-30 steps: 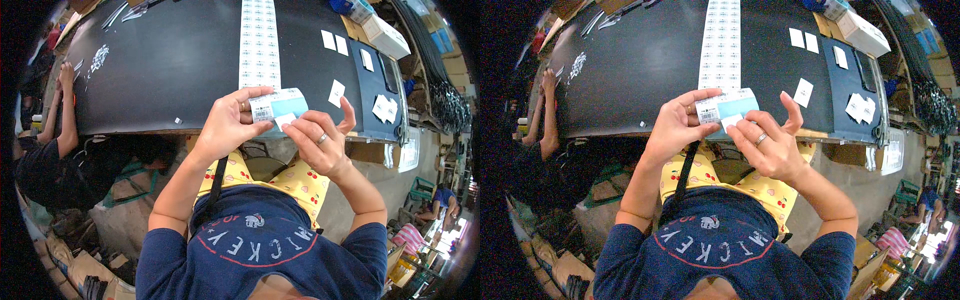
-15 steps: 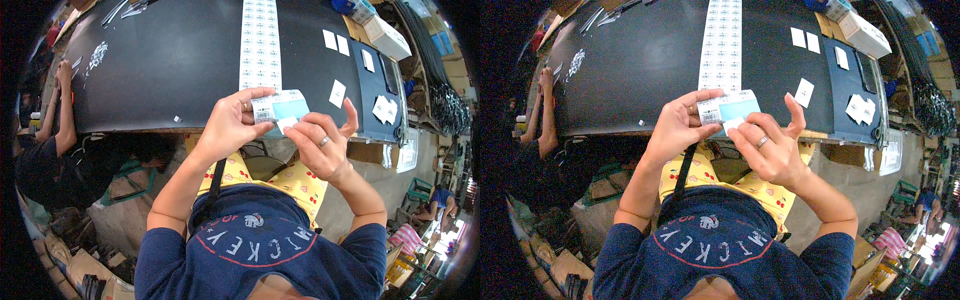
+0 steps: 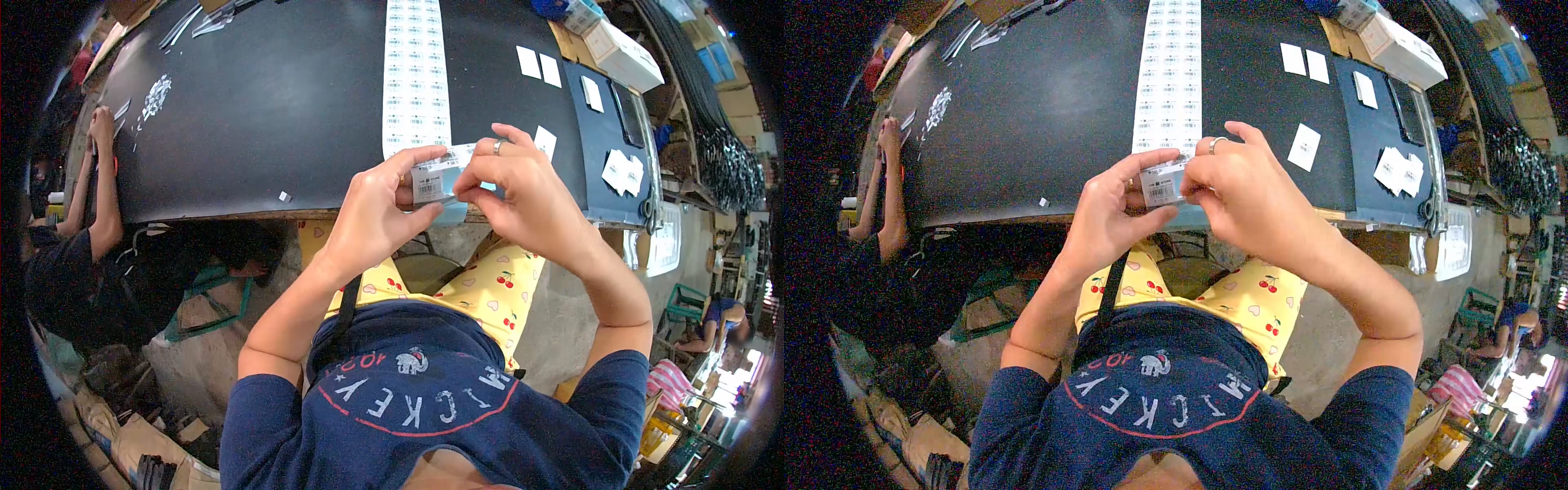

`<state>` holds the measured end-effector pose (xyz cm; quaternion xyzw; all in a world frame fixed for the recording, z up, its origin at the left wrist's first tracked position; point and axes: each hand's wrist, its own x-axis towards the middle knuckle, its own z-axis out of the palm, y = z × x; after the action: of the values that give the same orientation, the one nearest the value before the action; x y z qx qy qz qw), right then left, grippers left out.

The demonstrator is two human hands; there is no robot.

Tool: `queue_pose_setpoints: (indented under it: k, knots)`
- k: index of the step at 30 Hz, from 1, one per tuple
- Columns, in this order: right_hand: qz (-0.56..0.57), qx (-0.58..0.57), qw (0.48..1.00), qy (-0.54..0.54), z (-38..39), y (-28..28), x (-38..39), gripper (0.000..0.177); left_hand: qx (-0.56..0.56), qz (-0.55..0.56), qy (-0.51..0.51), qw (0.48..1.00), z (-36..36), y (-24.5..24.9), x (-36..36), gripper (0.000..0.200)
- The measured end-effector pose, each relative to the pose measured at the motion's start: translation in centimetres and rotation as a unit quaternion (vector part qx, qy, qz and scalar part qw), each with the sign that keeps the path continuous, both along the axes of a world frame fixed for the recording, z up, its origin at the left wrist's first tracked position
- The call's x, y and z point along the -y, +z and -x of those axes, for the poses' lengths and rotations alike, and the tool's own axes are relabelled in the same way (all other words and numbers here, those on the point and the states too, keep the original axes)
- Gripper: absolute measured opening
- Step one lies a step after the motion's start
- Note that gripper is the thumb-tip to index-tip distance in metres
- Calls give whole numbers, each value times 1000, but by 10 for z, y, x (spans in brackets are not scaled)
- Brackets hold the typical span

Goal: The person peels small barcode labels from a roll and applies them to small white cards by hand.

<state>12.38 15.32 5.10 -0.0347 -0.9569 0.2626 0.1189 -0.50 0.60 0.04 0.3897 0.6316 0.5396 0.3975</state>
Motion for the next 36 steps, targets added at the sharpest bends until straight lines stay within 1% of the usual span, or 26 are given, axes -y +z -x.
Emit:
queue_pose_setpoints:
  k: [1,3,7,9,13,15,16,18,21,24,26,27,28,30,31,32,33,35,36]
  knots:
    - [16,7,1000,1,2,1,-1,11,0,-1,1,1000,-1,-2,-1,55]
    - [31,14,999,2,6,1,-5,10,26,-55,19,998,-4,-7,-2,57]
    - [51,-6,999,13,12,2,-9,5,45,-86,50,994,-9,-15,-5,58]
    - [61,-15,998,10,14,3,-8,4,-11,-84,67,994,-10,-15,-6,57]
    - [59,3,998,5,16,3,-9,6,-19,-84,63,994,-10,-16,-7,57]
    - [61,9,998,3,17,3,-8,6,-75,-87,64,991,-10,-15,-7,57]
    - [69,19,997,0,17,5,-7,7,-75,-88,64,991,-9,-15,-6,57]
    - [77,30,997,-3,18,8,-7,8,-107,-29,53,992,-8,-15,-6,57]
    - [77,41,996,-17,18,11,-8,7,-104,-62,60,991,-10,-16,-5,57]
    - [47,42,998,-9,18,10,-12,7,-104,-76,63,990,-10,-18,-5,56]
    - [-36,1,999,-6,16,8,-14,6,-122,-59,59,989,-8,-13,-3,56]
    - [-39,-1,999,-9,15,10,-16,6,-139,-42,53,988,-8,-10,-1,56]
    - [-42,10,999,-17,14,13,-19,6,-140,-47,48,988,-8,-6,1,56]
    - [-55,17,998,-36,11,20,-30,7,-79,-16,45,996,-6,0,5,55]
    - [2,38,999,-16,11,23,-42,8,-82,-26,36,996,-5,-1,7,55]
    - [60,59,996,5,10,27,-56,9,-62,-32,32,997,-3,-5,11,53]
    - [47,56,996,42,10,28,-77,8,-42,-37,29,998,-1,-8,15,50]
    - [86,98,991,18,10,31,-124,7,-39,-55,-11,998,5,-11,24,44]
    - [90,119,989,-6,10,29,-148,8,3,-42,-20,999,6,-13,30,41]
